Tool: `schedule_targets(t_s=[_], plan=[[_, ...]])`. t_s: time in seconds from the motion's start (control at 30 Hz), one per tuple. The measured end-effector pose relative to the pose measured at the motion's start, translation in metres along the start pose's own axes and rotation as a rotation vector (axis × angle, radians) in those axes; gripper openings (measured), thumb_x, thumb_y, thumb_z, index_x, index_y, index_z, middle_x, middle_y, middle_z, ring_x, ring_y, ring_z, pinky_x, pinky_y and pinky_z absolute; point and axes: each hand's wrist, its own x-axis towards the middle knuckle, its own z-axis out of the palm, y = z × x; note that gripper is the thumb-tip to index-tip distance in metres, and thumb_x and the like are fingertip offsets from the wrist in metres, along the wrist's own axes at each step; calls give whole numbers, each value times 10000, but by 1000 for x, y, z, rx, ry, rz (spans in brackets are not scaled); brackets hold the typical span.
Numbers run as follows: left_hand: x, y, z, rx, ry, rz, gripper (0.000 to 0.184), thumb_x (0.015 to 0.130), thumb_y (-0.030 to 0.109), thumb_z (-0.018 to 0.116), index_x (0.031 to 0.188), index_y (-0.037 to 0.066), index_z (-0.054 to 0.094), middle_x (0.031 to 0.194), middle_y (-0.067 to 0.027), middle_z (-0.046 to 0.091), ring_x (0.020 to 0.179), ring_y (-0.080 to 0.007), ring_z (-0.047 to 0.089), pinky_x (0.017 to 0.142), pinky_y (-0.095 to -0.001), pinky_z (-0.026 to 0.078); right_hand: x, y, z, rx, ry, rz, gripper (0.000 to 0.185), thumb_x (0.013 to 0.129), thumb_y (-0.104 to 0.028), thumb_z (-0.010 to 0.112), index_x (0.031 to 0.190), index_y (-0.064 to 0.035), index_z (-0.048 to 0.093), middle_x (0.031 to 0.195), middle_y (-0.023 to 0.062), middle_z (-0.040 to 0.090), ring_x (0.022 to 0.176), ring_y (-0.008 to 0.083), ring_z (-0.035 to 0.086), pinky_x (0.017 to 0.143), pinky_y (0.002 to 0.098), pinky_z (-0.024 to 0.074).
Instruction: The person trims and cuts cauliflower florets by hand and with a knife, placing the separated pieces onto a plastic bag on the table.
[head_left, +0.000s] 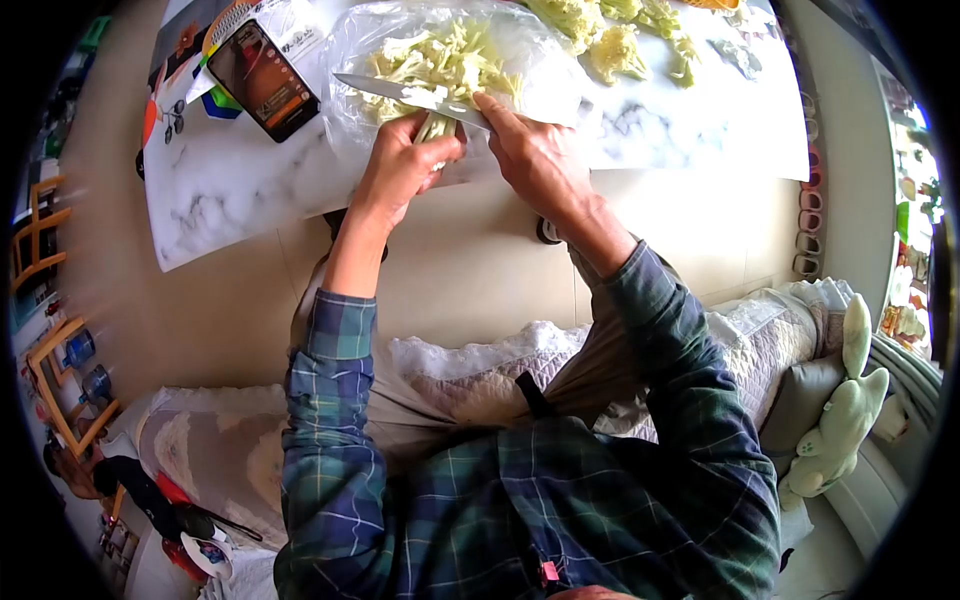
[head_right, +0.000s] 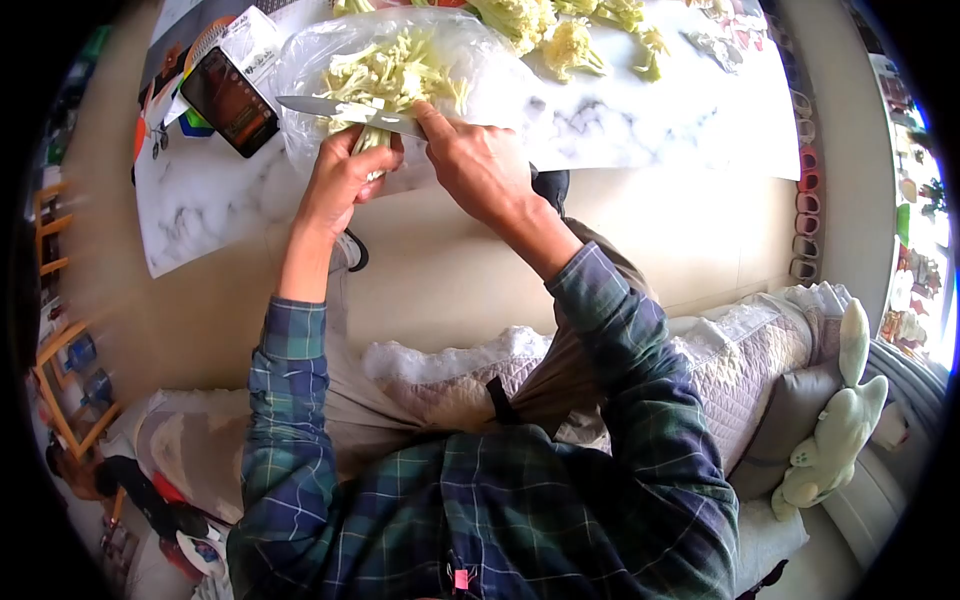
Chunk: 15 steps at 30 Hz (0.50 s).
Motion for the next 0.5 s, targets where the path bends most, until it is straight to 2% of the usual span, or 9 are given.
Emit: schedule_targets(t_s=[0.1,0.13,0.17,0.23,0.27,0.3,0.37,0.4,0.5], plan=[[1,-1,-5,-3,-5,-6,121,741,89,646,848,34,631,663,35,528,465,-17,357,406,-189,270,4,-1,-2,99,20,88,363,835,-81,579,1197,-84,599,730,176,654,612,325,637,546,393,499],[0,0,-6,-1,-11,0,139,739,104,657,858,36,635,668,36,533,472,-20,365,410,-190,275,6,3,2,181,76,111,312,876,-105,567,1181,-73,624,647,154,606,529,242,603,512,343,463],[-1,2,-6,-5,-6,5,139,739,104,657,858,36,635,668,36,533,472,-20,365,410,-190,275,7,4,1,180,75,103,312,876,-105,567,1181,-73,624,647,154,606,529,242,603,512,343,463],[-3,6,-6,27,-16,-1,160,737,112,669,879,43,643,675,40,535,489,-24,375,427,-188,290,12,0,-9,445,75,249,277,887,-136,547,1134,-49,636,637,175,616,546,295,617,525,378,477],[-4,7,-6,25,-14,-3,160,737,112,669,879,43,643,675,40,535,489,-24,375,427,-188,290,14,-3,-13,595,49,332,260,905,-168,565,1105,-27,654,586,141,576,488,193,554,496,333,441],[-5,8,-5,34,-30,3,174,745,130,667,896,48,647,676,43,536,508,-27,385,442,-188,302,15,-3,-13,596,46,333,260,905,-168,565,1105,-27,654,586,141,576,488,193,554,496,333,441],[-6,8,-4,45,-46,12,188,752,148,665,914,53,650,678,45,537,527,-29,395,457,-187,314,20,-2,-14,786,-54,408,270,911,-200,578,1083,-10,663,559,62,535,494,109,475,476,299,411],[-5,7,-4,31,-75,28,240,761,168,677,968,50,641,709,45,547,531,-26,396,454,-178,300,22,-8,-16,917,-41,442,306,923,-270,593,1065,-12,677,564,-5,503,506,63,439,449,267,372],[-6,11,-5,21,-136,34,347,782,214,675,1083,55,607,803,34,570,582,-34,429,477,-174,310,29,-13,-27,1052,-185,592,357,925,-343,608,1061,-22,685,583,-38,492,494,44,412,434,242,336]])
